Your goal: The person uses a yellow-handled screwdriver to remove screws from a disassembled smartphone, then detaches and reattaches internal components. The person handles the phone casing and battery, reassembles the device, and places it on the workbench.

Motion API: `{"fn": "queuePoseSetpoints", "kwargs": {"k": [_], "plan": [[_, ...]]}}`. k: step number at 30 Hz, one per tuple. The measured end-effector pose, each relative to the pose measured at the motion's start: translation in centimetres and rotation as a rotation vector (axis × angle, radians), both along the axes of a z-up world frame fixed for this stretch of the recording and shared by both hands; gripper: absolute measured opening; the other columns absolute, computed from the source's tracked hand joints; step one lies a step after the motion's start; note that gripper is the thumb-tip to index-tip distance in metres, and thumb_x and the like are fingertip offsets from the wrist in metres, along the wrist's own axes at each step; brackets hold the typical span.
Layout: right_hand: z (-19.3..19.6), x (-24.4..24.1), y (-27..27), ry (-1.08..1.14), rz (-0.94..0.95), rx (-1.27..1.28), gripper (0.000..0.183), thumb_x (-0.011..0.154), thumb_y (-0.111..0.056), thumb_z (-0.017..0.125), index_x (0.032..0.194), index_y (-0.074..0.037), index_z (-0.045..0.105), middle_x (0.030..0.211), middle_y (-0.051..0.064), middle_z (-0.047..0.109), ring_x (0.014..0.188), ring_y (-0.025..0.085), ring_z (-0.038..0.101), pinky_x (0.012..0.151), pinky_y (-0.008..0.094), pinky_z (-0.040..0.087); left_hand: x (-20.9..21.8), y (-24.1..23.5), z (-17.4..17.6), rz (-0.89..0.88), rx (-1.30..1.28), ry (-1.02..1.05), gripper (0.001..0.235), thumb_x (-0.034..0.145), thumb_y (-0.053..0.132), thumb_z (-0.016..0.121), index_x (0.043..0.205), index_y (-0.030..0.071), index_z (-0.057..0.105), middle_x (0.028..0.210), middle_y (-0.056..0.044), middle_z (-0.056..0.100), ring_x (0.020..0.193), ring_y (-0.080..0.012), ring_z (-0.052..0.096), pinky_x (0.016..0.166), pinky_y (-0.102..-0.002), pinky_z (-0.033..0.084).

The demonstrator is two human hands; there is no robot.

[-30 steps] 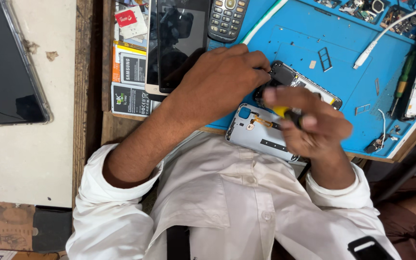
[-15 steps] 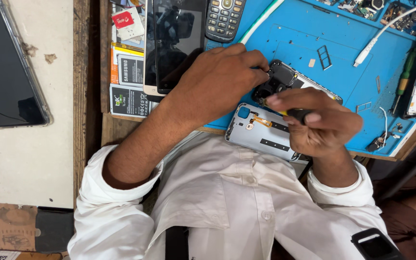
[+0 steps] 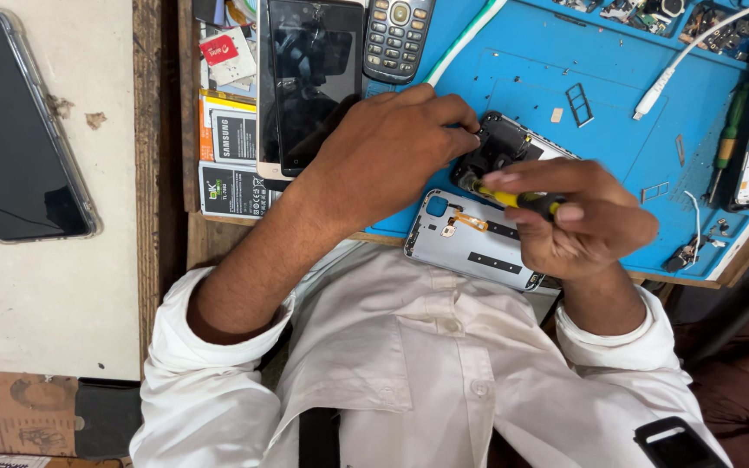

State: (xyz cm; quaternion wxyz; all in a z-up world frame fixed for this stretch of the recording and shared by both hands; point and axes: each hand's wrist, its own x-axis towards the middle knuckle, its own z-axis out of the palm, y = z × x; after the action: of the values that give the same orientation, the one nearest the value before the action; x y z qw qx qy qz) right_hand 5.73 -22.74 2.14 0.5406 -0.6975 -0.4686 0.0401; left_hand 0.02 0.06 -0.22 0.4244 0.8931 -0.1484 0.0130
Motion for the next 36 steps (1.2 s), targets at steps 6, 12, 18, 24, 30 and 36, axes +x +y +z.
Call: {"fn": "queuePoseSetpoints", "kwargs": {"k": [6,12,18,24,30,36], "plan": [[0.4,-0.1,0.8,-0.069,-0.044,-0.035,0.048,0.098,-0.014,0.066,0.126,-0.01,0.027,0.096,0.026,0.064,0.09,0.036,0.074,0.079,0.046,0.069,0.1,0.0,0.0,-0.005,-0.013,0.015,0.023,0.094,0.011,0.064,0.112,0.012,0.079,0.12,0.003,0.071,0.108,-0.0213,0.065,0.085,-0.038,0.057],[0.8,0.0,-0.6,-0.094,-0.165,-0.022,0.043,0.103,-0.004,0.063,0.128,-0.01,0.029,0.096,0.024,0.065,0.089,0.031,0.076,0.077,0.042,0.066,0.3,0.3,0.6,-0.023,-0.01,0.026,0.027,0.09,0.005,0.065,0.112,0.013,0.079,0.119,0.002,0.071,0.109,-0.0218,0.066,0.083,-0.037,0.057],[0.6,2.7,-3.4,-0.209,-0.252,0.028,0.051,0.104,-0.006,0.067,0.134,-0.014,0.027,0.101,0.019,0.066,0.087,0.027,0.076,0.074,0.04,0.067,1.5,-1.5,1.7,0.002,-0.061,-0.1,0.018,0.084,0.022,0.075,0.098,0.012,0.076,0.103,-0.001,0.069,0.097,-0.0236,0.067,0.078,-0.039,0.056],[1.0,3.3,-5.6,-0.207,-0.406,-0.034,0.056,0.112,-0.01,0.071,0.142,-0.02,0.025,0.111,0.02,0.067,0.094,0.026,0.076,0.084,0.038,0.068,4.4,-4.6,1.2,0.103,-0.033,-0.274,0.009,0.086,0.015,0.075,0.095,0.012,0.075,0.093,0.0,0.065,0.089,-0.0197,0.066,0.072,-0.036,0.054],[1.3,3.2,-5.3,-0.155,-0.489,0.006,0.053,0.114,-0.008,0.069,0.142,-0.017,0.025,0.115,0.022,0.065,0.093,0.027,0.077,0.084,0.037,0.071,6.8,-4.6,-1.0,0.148,0.117,-0.286,0.003,0.083,0.011,0.072,0.086,0.01,0.072,0.094,-0.004,0.064,0.089,-0.0205,0.067,0.072,-0.036,0.056],[0.9,1.9,-2.3,-0.146,-0.255,-0.042,0.05,0.104,-0.001,0.069,0.131,-0.011,0.027,0.1,0.021,0.059,0.089,0.033,0.075,0.076,0.042,0.067,5.5,-3.1,-1.0,0.163,-0.025,-0.252,0.011,0.087,0.001,0.068,0.096,0.006,0.071,0.105,-0.006,0.064,0.097,-0.0245,0.067,0.081,-0.038,0.057]]}}
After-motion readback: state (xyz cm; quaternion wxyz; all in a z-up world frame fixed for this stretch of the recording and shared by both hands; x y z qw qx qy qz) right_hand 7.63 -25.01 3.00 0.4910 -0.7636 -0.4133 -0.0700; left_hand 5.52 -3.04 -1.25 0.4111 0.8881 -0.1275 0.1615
